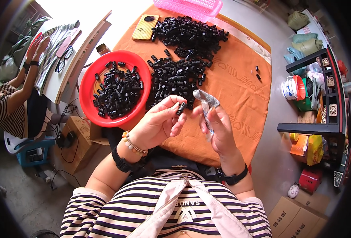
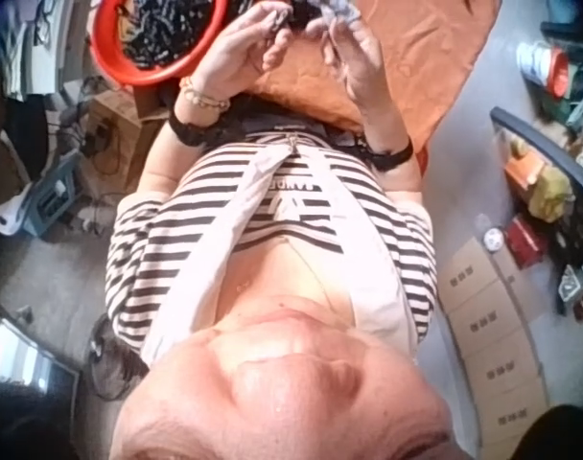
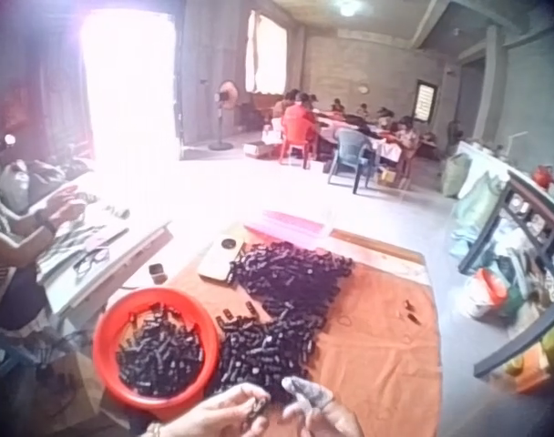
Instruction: The person is manually assembling small black shoe components at a workbench in a factory setting.
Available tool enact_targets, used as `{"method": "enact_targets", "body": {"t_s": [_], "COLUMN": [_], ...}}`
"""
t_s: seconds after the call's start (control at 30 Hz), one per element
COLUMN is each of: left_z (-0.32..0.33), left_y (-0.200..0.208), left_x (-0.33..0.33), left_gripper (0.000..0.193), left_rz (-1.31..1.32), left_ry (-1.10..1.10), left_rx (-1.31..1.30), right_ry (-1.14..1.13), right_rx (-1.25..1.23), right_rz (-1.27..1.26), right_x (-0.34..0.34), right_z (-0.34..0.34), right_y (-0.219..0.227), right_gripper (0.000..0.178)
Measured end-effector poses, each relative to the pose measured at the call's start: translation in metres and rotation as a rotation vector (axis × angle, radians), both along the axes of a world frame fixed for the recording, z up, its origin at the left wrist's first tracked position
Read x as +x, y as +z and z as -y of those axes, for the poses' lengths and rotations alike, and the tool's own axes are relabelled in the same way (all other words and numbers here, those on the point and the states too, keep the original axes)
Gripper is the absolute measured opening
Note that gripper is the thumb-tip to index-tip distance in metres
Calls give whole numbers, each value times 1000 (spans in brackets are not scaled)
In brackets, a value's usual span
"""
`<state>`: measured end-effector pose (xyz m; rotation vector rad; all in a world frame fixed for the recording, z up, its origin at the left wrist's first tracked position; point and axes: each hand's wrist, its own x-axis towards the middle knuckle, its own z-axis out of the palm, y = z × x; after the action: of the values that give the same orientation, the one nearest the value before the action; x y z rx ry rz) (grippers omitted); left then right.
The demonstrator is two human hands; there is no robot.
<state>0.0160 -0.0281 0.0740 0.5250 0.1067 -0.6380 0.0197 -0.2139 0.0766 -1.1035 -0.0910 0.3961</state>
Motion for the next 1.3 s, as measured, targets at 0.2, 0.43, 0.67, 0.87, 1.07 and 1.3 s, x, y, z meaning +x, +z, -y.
{"method": "enact_targets", "body": {"t_s": [0.2,0.43,0.67,0.87,1.07,1.3], "left_z": [-3,-6,-6,-7,-8,-7], "left_y": [-3,-3,-5,-5,-7,-5], "left_x": [-1,-2,-3,-5,-6,-8], "left_gripper": [25,17,24,23,22,23], "left_rz": [-32,5,-12,13,29,31], "left_ry": [25,-19,5,-6,-2,-5], "left_rx": [-33,-75,-42,-19,-6,-7], "right_ry": [78,50,68,67,67,42], "right_rx": [-178,-240,-322,-328,-322,-397], "right_rz": [73,162,164,179,191,220], "right_x": [-8,-12,-12,-13,-13,-12], "right_z": [-9,-12,-13,-13,-14,-10], "right_y": [7,8,18,17,15,7], "right_gripper": [36,37,37,36,35,30]}}
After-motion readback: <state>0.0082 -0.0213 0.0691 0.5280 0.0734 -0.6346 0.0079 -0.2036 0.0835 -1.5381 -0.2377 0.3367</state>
